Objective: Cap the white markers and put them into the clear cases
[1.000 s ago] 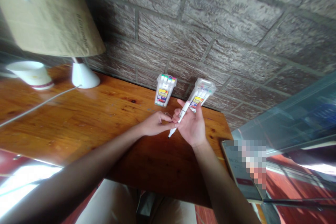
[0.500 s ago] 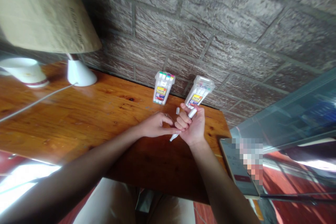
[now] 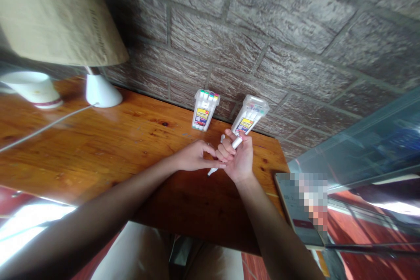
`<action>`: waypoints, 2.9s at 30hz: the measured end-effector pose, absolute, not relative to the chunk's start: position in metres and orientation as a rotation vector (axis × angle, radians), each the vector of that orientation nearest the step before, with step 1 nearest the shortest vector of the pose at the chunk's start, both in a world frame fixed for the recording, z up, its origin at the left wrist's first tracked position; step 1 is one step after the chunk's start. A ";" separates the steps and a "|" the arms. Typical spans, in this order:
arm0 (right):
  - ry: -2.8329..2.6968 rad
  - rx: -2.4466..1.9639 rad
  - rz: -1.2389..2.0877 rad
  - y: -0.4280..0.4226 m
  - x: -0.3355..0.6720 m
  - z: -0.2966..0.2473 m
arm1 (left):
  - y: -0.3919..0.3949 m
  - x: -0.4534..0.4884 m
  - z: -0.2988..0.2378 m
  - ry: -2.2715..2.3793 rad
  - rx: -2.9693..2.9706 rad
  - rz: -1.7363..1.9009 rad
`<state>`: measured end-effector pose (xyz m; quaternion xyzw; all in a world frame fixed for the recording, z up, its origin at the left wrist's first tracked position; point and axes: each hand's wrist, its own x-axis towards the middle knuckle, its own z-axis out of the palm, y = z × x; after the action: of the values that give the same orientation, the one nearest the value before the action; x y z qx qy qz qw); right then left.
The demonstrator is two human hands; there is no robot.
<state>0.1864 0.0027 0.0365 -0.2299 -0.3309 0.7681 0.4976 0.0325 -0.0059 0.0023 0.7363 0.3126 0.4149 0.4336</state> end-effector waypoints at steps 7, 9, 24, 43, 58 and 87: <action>-1.082 -0.778 1.436 0.025 0.201 0.030 | -0.001 0.028 0.011 0.845 1.731 1.129; -1.261 -1.008 1.093 0.038 0.214 0.020 | 0.002 0.027 0.016 0.875 1.551 1.285; -1.799 -1.574 0.609 0.058 0.213 -0.009 | 0.016 0.015 0.015 0.801 0.999 1.610; -1.128 -0.965 1.487 0.023 0.200 0.019 | 0.017 0.012 0.016 0.638 0.811 1.677; -0.935 -0.938 1.603 0.014 0.185 0.018 | 0.011 0.019 0.016 0.666 0.885 1.538; -1.480 -0.942 1.305 0.024 0.211 0.024 | 0.010 0.019 0.018 0.798 0.885 1.613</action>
<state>0.2106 0.0240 0.0244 -0.3826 -0.6013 0.5301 0.4595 0.0190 0.0101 0.0177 0.3720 0.3354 0.6781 0.5379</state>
